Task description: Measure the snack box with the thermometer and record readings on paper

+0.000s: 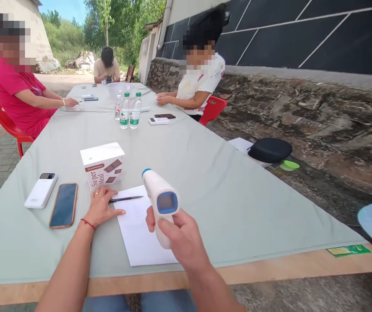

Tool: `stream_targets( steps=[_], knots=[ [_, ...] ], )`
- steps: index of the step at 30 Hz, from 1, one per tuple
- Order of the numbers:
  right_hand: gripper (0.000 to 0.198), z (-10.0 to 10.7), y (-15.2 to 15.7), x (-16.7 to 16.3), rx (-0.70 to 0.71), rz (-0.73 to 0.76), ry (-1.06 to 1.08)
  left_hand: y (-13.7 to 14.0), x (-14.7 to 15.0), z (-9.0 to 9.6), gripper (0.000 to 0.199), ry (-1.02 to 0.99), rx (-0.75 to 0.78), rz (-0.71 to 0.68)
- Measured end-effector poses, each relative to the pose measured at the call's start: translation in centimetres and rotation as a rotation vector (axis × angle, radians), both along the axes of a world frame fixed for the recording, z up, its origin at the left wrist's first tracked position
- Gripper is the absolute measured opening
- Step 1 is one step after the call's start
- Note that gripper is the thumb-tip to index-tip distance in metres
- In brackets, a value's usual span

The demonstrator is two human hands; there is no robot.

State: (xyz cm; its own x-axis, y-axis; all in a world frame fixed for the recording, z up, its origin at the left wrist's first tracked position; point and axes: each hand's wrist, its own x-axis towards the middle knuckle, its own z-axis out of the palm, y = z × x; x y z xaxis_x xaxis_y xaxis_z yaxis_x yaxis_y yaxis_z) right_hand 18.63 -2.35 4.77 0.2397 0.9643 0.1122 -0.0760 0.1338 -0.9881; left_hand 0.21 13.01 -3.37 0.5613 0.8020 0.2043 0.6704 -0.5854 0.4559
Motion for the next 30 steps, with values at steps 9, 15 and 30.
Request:
stream_targets(
  steps=[9,15,30],
  knots=[
    [0.025,-7.8,10.1,9.3,-0.554,-0.235,-1.057,-1.2,0.6,1.2,0.063,0.133,-0.104,0.012],
    [0.032,-10.7,9.2,8.3,-0.077,-0.452,-1.254,-1.3,0.9,0.9,0.058,0.125,-0.079,0.036],
    [0.025,-10.9,8.8,5.6,0.224,-0.173,-0.969,-1.5,1.4,0.6,0.096,0.058,-0.150,0.084]
  ],
)
